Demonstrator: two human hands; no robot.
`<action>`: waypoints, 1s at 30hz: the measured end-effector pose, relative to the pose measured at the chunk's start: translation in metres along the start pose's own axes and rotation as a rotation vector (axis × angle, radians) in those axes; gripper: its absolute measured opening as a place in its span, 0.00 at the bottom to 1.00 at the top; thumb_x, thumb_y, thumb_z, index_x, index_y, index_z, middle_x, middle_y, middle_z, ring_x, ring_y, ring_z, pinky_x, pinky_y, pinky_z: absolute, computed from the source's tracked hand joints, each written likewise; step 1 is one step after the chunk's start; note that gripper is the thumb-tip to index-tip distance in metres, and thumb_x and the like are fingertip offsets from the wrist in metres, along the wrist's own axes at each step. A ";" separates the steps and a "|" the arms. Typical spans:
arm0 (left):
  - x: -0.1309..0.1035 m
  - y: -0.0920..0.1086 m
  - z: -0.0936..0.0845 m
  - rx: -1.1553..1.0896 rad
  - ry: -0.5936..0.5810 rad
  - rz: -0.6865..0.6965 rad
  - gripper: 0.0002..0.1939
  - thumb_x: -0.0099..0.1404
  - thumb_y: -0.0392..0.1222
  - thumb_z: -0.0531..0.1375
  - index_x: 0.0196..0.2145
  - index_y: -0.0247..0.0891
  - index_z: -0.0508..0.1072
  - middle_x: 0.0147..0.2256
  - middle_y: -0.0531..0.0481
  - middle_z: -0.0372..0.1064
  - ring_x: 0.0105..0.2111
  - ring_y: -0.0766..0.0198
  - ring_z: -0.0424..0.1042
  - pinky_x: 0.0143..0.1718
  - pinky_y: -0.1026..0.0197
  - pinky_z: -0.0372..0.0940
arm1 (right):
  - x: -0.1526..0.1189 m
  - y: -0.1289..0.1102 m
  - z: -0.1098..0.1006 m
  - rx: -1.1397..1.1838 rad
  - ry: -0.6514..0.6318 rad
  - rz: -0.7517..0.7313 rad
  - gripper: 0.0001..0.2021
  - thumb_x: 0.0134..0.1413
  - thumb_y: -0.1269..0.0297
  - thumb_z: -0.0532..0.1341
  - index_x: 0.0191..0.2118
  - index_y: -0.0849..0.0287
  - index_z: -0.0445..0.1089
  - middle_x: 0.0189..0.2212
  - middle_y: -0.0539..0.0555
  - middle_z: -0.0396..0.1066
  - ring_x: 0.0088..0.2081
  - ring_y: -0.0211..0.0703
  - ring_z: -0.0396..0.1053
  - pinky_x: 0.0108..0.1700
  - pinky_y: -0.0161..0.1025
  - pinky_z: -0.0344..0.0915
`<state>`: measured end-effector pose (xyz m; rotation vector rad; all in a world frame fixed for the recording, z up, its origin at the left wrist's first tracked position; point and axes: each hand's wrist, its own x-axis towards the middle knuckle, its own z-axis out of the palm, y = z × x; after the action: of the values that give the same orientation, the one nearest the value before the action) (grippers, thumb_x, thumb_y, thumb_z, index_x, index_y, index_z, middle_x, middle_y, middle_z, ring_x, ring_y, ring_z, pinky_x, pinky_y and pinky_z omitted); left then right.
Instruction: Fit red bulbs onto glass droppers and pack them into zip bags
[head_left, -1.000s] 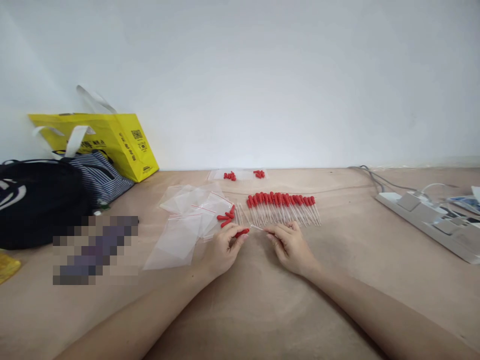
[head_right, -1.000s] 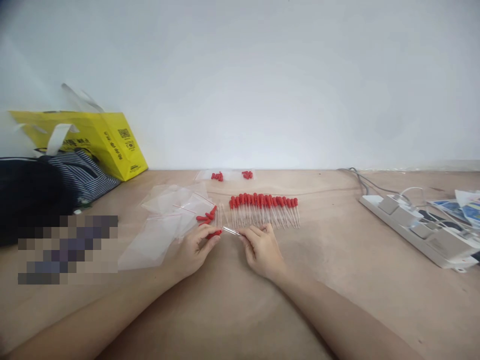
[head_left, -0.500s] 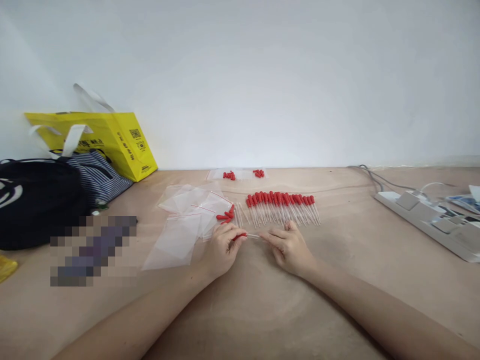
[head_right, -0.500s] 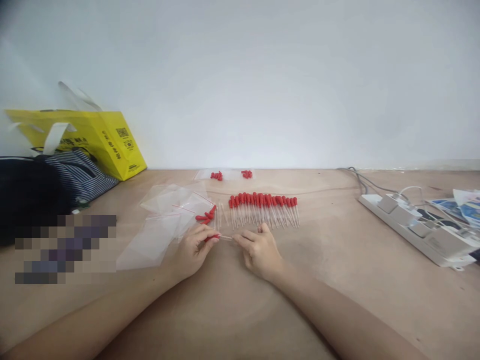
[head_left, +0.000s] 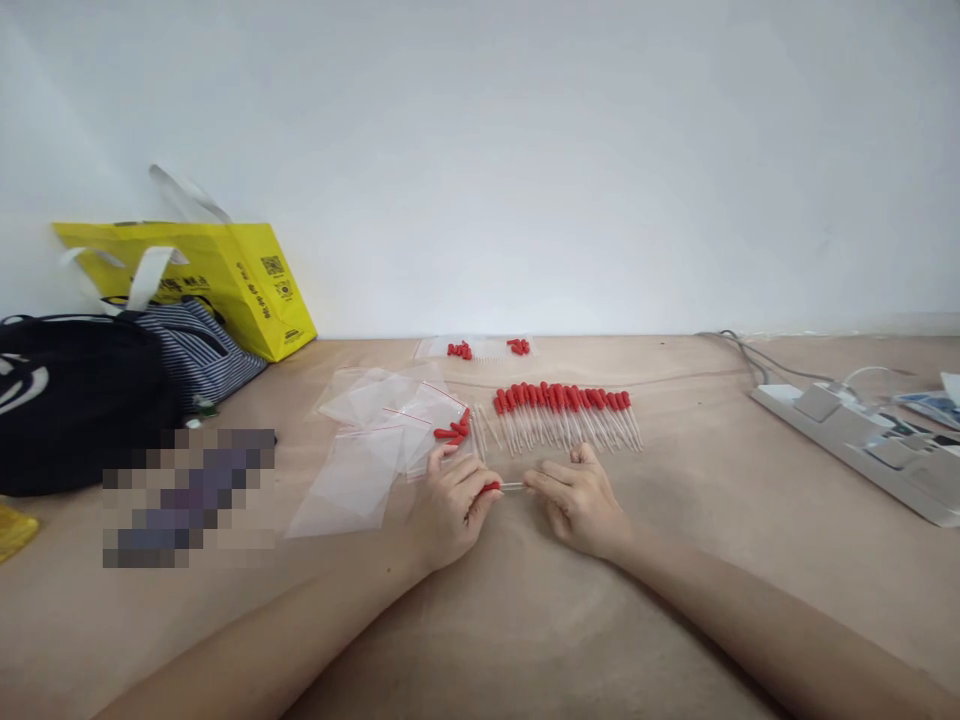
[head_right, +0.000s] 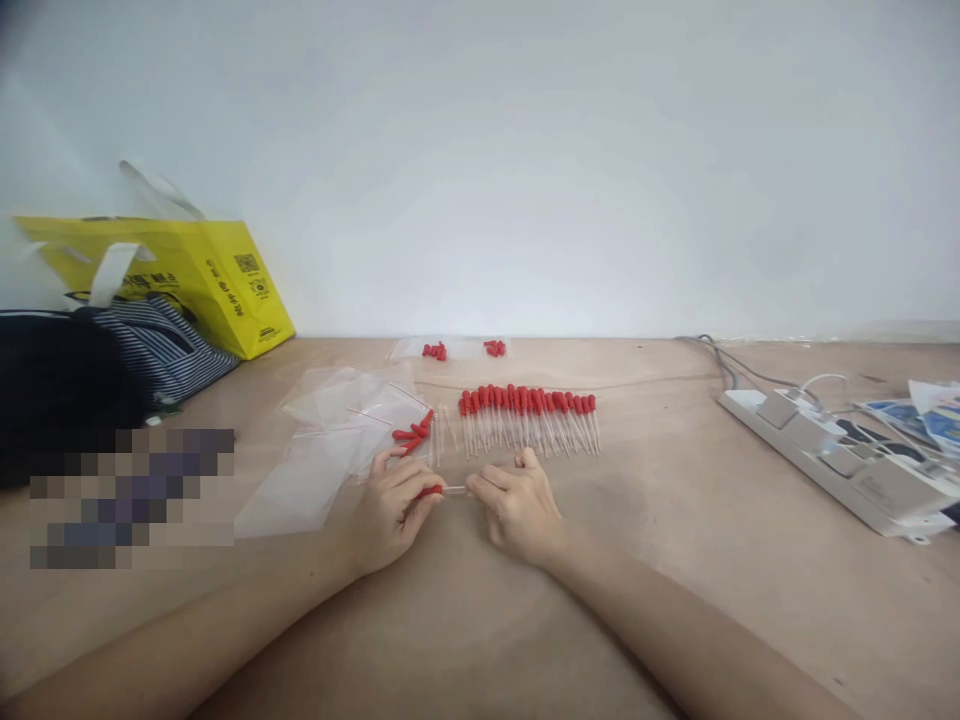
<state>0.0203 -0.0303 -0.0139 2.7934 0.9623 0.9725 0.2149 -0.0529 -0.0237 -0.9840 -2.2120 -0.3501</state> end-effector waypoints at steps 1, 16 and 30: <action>0.000 0.001 0.000 0.005 -0.003 -0.003 0.09 0.63 0.36 0.48 0.29 0.38 0.66 0.26 0.54 0.67 0.29 0.66 0.64 0.47 0.53 0.46 | 0.000 -0.001 0.001 0.008 -0.005 0.010 0.13 0.41 0.79 0.47 0.29 0.61 0.66 0.19 0.48 0.62 0.21 0.33 0.48 0.31 0.37 0.41; 0.005 -0.004 -0.003 -0.083 -0.091 -0.093 0.07 0.61 0.42 0.52 0.30 0.40 0.68 0.27 0.55 0.70 0.31 0.65 0.66 0.49 0.52 0.44 | 0.006 0.005 0.005 0.129 -0.121 0.063 0.10 0.51 0.74 0.49 0.32 0.60 0.67 0.23 0.50 0.66 0.24 0.34 0.56 0.31 0.36 0.42; 0.007 -0.002 -0.005 -0.173 -0.133 -0.169 0.08 0.58 0.42 0.53 0.26 0.40 0.69 0.22 0.55 0.66 0.29 0.64 0.65 0.47 0.48 0.47 | 0.002 0.001 0.007 0.190 -0.107 0.114 0.11 0.55 0.71 0.48 0.32 0.61 0.67 0.24 0.51 0.67 0.26 0.35 0.60 0.32 0.36 0.46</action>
<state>0.0205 -0.0258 -0.0069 2.5502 1.0233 0.7964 0.2116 -0.0477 -0.0278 -1.0391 -2.2243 -0.0346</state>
